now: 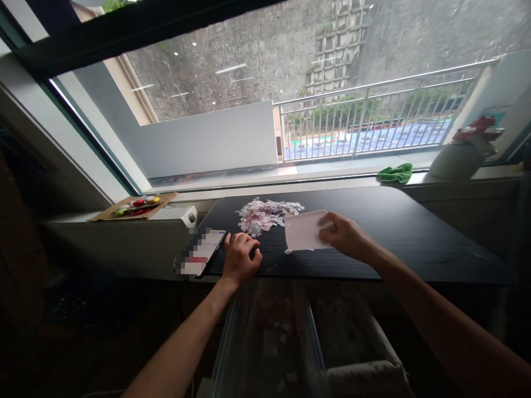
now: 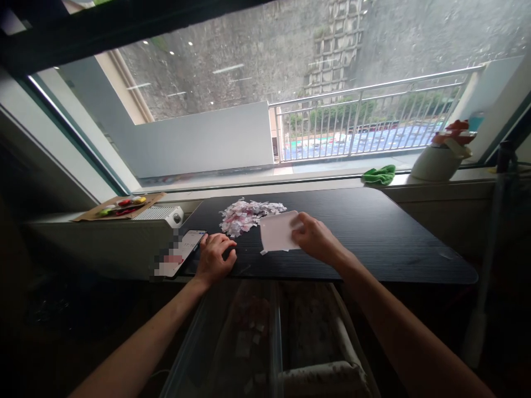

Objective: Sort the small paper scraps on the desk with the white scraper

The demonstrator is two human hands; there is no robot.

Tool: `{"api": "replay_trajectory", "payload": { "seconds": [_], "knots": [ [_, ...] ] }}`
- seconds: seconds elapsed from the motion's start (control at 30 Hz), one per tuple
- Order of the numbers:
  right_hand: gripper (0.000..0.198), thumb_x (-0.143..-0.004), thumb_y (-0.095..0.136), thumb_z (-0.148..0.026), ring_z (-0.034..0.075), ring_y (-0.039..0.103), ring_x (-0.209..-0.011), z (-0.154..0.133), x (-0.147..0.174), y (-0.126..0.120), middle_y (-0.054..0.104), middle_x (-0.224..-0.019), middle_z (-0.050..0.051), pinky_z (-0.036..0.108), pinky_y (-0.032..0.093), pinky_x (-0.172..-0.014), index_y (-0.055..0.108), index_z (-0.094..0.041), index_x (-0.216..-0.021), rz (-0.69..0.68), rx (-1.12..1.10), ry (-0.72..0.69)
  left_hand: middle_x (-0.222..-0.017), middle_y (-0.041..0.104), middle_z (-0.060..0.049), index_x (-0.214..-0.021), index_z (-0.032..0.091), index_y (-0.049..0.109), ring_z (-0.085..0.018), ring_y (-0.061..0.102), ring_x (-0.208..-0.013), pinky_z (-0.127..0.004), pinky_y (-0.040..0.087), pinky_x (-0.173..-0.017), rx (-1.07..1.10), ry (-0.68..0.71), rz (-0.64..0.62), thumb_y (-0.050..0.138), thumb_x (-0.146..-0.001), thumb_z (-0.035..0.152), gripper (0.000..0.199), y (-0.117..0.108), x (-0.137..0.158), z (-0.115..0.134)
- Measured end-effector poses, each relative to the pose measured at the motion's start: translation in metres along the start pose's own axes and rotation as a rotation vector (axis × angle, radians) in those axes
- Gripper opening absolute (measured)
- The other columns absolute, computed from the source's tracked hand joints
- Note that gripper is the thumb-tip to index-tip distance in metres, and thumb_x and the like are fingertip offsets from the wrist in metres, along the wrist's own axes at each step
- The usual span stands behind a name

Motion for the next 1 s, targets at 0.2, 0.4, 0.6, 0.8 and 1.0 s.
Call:
{"api": "replay_trajectory", "payload": {
  "seconds": [0.2, 0.4, 0.6, 0.8, 1.0],
  "knots": [
    [0.02, -0.074, 0.058, -0.024, 0.018, 0.064, -0.065, 0.011, 0.013, -0.055, 0.071, -0.076, 0.004, 0.027, 0.046, -0.058, 0.063, -0.02, -0.092, 0.18, 0.156, 0.113, -0.089, 0.064, -0.005, -0.082, 0.023, 0.066, -0.025, 0.055, -0.101, -0.054, 0.023, -0.109, 0.002, 0.0, -0.008, 0.055, -0.075, 0.02, 0.013, 0.0, -0.001, 0.002],
    [0.023, -0.079, 0.056, -0.023, 0.018, 0.067, -0.074, 0.006, -0.009, -0.011, 0.072, -0.088, 0.009, 0.027, 0.049, -0.062, 0.06, -0.017, -0.1, 0.067, -0.05, 0.082, -0.089, 0.064, -0.005, -0.083, 0.022, 0.066, -0.026, 0.056, -0.102, -0.055, 0.023, -0.109, 0.007, 0.0, -0.016, 0.053, -0.077, 0.021, 0.014, -0.001, 0.0, 0.002],
    [0.019, -0.075, 0.06, -0.023, 0.017, 0.064, -0.067, 0.013, -0.004, -0.023, 0.07, -0.082, 0.007, 0.026, 0.048, -0.057, 0.061, -0.016, -0.094, 0.146, -0.072, 0.102, -0.093, 0.065, -0.006, -0.085, 0.022, 0.068, -0.026, 0.055, -0.103, -0.057, 0.024, -0.108, 0.007, -0.026, -0.047, 0.055, -0.076, 0.022, 0.015, 0.0, -0.003, -0.002],
    [0.016, -0.076, 0.058, -0.024, 0.016, 0.064, -0.067, 0.013, -0.006, -0.007, 0.069, -0.078, 0.005, 0.026, 0.048, -0.058, 0.06, -0.018, -0.091, 0.108, -0.159, 0.068, -0.095, 0.064, -0.005, -0.089, 0.024, 0.07, -0.026, 0.053, -0.107, -0.059, 0.021, -0.109, 0.017, 0.0, -0.156, 0.055, -0.08, 0.022, 0.018, 0.01, -0.014, 0.017],
    [0.013, -0.073, 0.059, -0.022, 0.014, 0.059, -0.061, 0.016, -0.006, -0.002, 0.067, -0.073, 0.002, 0.023, 0.043, -0.053, 0.06, -0.02, -0.086, 0.108, -0.084, 0.085, -0.104, 0.06, -0.007, -0.109, 0.028, 0.067, -0.027, 0.05, -0.111, -0.064, 0.019, -0.109, -0.009, 0.135, -0.346, 0.053, -0.085, 0.025, 0.028, 0.034, -0.029, 0.047]
  ]
}}
Point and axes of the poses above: each hand's wrist, its own x-axis away from the middle knuckle, its own y-axis out of the palm, z = x × y, the point moved 7 cm from there along -x, towards the middle knuckle
